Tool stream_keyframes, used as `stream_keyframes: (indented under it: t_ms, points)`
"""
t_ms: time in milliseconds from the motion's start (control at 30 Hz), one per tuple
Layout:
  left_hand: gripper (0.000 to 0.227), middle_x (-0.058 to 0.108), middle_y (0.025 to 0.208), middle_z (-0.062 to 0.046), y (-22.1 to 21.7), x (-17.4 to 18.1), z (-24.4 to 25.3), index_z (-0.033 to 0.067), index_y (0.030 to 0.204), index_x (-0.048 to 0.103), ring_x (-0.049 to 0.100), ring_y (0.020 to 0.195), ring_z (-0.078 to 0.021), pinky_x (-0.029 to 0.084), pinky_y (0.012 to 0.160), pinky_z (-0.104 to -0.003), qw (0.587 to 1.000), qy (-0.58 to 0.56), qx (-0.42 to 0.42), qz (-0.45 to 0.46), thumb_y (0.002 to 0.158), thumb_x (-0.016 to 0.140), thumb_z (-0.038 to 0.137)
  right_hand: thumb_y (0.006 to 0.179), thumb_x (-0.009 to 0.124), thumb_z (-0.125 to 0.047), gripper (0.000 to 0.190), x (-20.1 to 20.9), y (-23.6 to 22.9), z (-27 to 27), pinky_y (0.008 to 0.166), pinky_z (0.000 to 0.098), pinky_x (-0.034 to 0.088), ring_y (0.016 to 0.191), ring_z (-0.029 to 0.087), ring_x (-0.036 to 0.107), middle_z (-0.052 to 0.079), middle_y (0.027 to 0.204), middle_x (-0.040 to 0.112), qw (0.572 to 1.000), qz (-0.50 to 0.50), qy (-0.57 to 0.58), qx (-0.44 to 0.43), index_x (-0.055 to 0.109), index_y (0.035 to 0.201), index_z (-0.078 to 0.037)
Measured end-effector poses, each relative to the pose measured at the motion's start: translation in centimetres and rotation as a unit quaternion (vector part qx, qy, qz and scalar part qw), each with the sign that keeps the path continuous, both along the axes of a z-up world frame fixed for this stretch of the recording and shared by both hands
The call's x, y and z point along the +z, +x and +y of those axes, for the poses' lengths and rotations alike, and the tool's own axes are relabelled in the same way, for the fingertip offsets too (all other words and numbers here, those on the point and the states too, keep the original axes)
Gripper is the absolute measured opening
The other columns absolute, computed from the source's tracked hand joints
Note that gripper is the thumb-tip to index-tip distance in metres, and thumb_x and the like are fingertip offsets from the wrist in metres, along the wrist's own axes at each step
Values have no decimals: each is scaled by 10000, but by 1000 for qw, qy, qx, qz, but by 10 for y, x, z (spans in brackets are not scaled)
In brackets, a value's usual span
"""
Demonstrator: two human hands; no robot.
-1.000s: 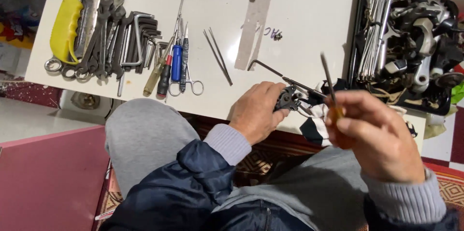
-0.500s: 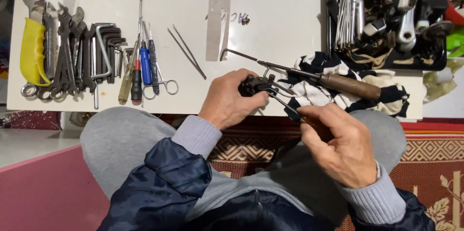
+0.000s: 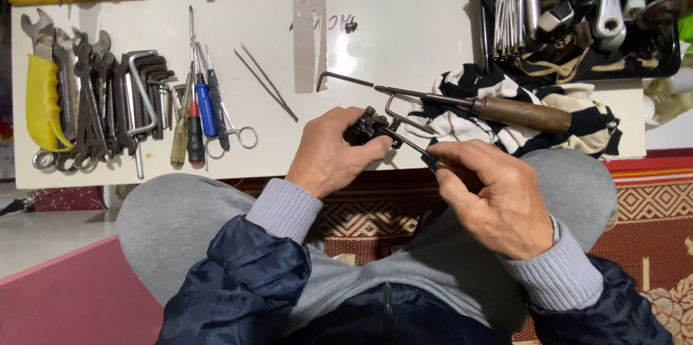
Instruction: The person sits cross-legged on the floor and uses a hex key to unscrew and remove a small screw from a black mechanical part. They then use a screwdriver to further manipulate the part, removing a small internal component.
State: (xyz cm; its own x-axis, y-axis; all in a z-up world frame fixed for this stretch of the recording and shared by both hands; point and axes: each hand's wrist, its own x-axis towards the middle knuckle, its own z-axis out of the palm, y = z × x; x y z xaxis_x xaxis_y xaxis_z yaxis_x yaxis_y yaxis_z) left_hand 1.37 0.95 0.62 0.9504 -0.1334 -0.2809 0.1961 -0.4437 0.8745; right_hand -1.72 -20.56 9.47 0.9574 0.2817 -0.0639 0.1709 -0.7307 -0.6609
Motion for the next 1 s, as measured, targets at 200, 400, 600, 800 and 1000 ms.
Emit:
stream_keyframes:
  t_ms: [200,400,600,800,1000]
  points:
    - [500,716,923,-72,1,4,-1,18,1073,737,676,750,-171,546,618,-252,999,-11,7,30,731,772,380,858,678,-112,221,0,7,-3,443,245,412,499,119,537,41,775,717,1000,4,27,5,754,1037,-6]
    - [475,716,892,-58,2,7,-2,20,1049,748,643,703,-150,523,586,-246,999,-11,20,33,725,778,366,857,680,-72,215,0,8,1,461,247,401,521,125,517,56,765,696,999,-25,43,8,749,1039,18]
    - [498,726,925,-72,1,5,-2,9,1083,741,663,719,-148,543,594,-235,999,-23,22,27,725,775,353,850,684,-28,203,-4,7,4,472,240,388,525,116,486,42,739,658,997,-39,62,11,748,1039,12]
    - [484,692,859,-60,0,5,-3,20,1066,753,629,680,-147,509,569,-243,1000,-27,15,-4,727,772,365,844,703,1,185,0,4,12,450,253,337,491,113,413,36,697,597,996,-75,38,10,750,1022,22]
    - [452,692,840,-68,-1,4,-3,22,1054,751,619,660,-150,501,556,-248,999,-8,0,-45,753,777,358,824,697,33,169,8,3,22,411,268,323,453,124,420,47,672,617,997,-78,18,-6,751,984,28]
